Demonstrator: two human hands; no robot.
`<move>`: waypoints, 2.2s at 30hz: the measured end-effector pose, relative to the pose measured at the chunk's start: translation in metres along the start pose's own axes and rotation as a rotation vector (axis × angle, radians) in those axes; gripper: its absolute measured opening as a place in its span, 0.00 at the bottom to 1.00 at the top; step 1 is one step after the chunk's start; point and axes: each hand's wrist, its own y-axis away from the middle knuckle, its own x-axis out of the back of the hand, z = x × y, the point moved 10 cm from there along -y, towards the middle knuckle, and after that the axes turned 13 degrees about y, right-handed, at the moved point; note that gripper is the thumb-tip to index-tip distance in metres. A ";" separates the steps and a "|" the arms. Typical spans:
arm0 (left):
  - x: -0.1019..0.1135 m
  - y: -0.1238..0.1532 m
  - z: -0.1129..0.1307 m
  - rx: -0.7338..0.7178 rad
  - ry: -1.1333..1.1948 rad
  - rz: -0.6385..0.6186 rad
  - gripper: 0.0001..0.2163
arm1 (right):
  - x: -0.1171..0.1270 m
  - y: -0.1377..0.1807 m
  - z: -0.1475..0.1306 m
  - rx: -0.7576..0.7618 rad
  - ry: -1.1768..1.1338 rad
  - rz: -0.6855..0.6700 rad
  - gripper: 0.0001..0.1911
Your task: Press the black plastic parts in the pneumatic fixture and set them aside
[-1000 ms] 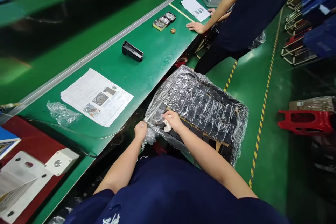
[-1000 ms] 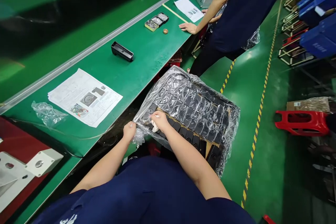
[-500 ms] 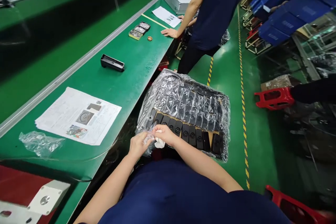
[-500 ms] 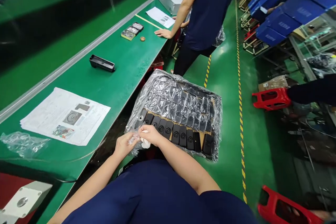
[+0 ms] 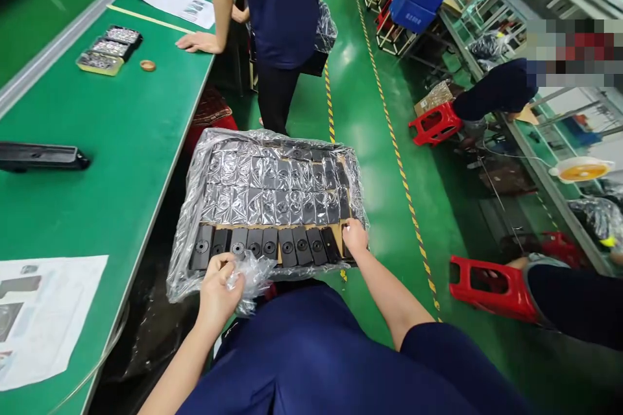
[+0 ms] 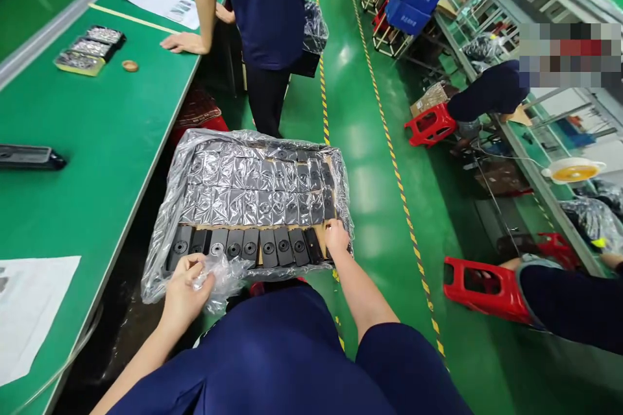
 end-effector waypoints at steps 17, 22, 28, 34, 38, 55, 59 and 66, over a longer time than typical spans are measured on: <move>-0.057 -0.019 0.017 0.059 -0.053 -0.031 0.06 | -0.009 -0.052 0.016 0.357 0.270 0.070 0.16; -0.064 -0.017 0.018 0.067 -0.021 -0.051 0.07 | -0.005 -0.048 0.022 0.323 0.278 0.080 0.18; -0.063 -0.014 0.016 0.048 0.001 -0.071 0.07 | -0.022 -0.023 -0.007 0.517 0.270 0.027 0.13; -0.065 -0.008 0.016 0.025 -0.027 -0.089 0.05 | -0.032 -0.023 -0.033 0.546 0.312 0.023 0.11; -0.067 -0.006 0.020 -0.004 -0.031 -0.098 0.05 | -0.029 -0.030 -0.038 0.584 0.307 0.015 0.13; -0.130 -0.016 0.065 -0.270 0.036 -0.335 0.07 | 0.031 -0.026 -0.008 0.413 0.142 0.047 0.07; -0.150 -0.017 0.067 -0.222 0.118 -0.444 0.16 | 0.045 -0.020 0.011 0.342 0.063 0.088 0.07; -0.196 -0.010 0.091 -0.185 0.133 -0.742 0.44 | 0.096 0.043 -0.004 0.460 -0.170 0.147 0.04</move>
